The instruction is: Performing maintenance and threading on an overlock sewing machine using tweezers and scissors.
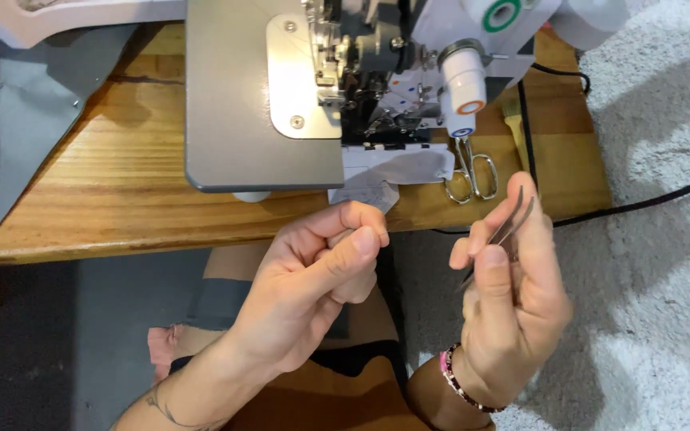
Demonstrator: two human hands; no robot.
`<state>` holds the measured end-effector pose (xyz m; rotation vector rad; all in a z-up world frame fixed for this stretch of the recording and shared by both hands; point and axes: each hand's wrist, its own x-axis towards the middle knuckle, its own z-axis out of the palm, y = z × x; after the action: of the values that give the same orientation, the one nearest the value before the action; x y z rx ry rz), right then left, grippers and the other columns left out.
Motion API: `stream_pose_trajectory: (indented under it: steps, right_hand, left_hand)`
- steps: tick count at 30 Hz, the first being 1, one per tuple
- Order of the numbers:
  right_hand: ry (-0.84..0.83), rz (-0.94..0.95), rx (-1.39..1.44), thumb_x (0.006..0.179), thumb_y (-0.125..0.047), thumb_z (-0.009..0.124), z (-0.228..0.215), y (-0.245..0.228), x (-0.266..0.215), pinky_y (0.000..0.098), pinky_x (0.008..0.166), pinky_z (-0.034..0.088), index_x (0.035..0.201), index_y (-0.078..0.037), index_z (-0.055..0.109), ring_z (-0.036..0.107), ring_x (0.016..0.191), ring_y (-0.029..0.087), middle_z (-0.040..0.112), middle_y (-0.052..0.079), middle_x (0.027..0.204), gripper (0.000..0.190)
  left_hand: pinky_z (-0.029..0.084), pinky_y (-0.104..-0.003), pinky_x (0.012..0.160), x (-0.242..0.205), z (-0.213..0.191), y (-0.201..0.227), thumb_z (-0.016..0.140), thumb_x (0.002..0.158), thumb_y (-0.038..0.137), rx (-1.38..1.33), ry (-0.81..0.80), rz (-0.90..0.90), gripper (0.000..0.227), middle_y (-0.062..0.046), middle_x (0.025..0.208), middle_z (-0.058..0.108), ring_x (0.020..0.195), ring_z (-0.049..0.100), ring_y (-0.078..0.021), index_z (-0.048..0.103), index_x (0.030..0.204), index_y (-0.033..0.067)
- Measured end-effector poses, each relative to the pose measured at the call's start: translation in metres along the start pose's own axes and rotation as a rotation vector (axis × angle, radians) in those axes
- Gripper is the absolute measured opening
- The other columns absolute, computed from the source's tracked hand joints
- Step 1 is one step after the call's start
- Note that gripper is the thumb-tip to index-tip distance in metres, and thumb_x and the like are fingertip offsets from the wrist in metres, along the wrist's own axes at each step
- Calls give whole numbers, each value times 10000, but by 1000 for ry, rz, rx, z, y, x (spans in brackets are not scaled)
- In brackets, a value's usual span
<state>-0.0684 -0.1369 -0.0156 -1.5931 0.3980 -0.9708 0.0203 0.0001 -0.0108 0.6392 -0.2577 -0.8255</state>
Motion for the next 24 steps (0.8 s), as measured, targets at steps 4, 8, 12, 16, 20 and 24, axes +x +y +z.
stream_pose_trajectory:
  steps: [4,8,12,16,20,24]
  right_hand:
    - [-21,-149,-127,961,-263,615,6,-1,-4,216,549,400,1172,40,549,510,530,137,560,109,785,375]
    - [127,-209,-94,824,-345,778,5,16,-10,180,529,431,934,-37,618,600,636,121,615,99,746,364]
    - [159,-293,-68,817,-272,807,6,22,-12,191,574,385,909,-131,637,498,643,88,561,57,834,239]
    - [152,-303,33,867,-246,754,8,22,-13,202,600,439,945,-133,662,485,712,128,526,53,937,166]
    - [199,-318,107,879,-216,686,14,21,-12,258,690,386,1002,-107,622,433,877,150,404,-3,575,177]
    - [249,-203,308,772,-105,628,12,20,-18,255,840,341,1249,-178,501,336,733,85,446,4,924,499]
  left_hand:
    - [225,-228,572,-3,-2,3,657,961,224,-31,2,35,171,51,685,346,604,267,-91,613,928,63]
    - [363,-241,724,-6,-3,3,655,974,187,-57,11,144,144,-26,892,537,769,429,-136,630,975,46]
    - [416,-252,851,-7,-3,8,641,980,249,-23,-41,178,173,-51,925,541,920,509,-141,615,928,87]
    - [500,-303,993,-9,-8,5,633,1001,194,-95,-20,169,138,-111,1056,607,1046,594,-175,635,1000,56]
    - [498,-331,1013,-7,-4,4,620,1005,201,-79,-27,163,132,-108,1089,614,1072,594,-190,620,975,72]
    - [496,-342,1013,-3,1,-3,624,1003,197,-89,-20,156,136,-113,1083,619,1065,592,-194,626,977,63]
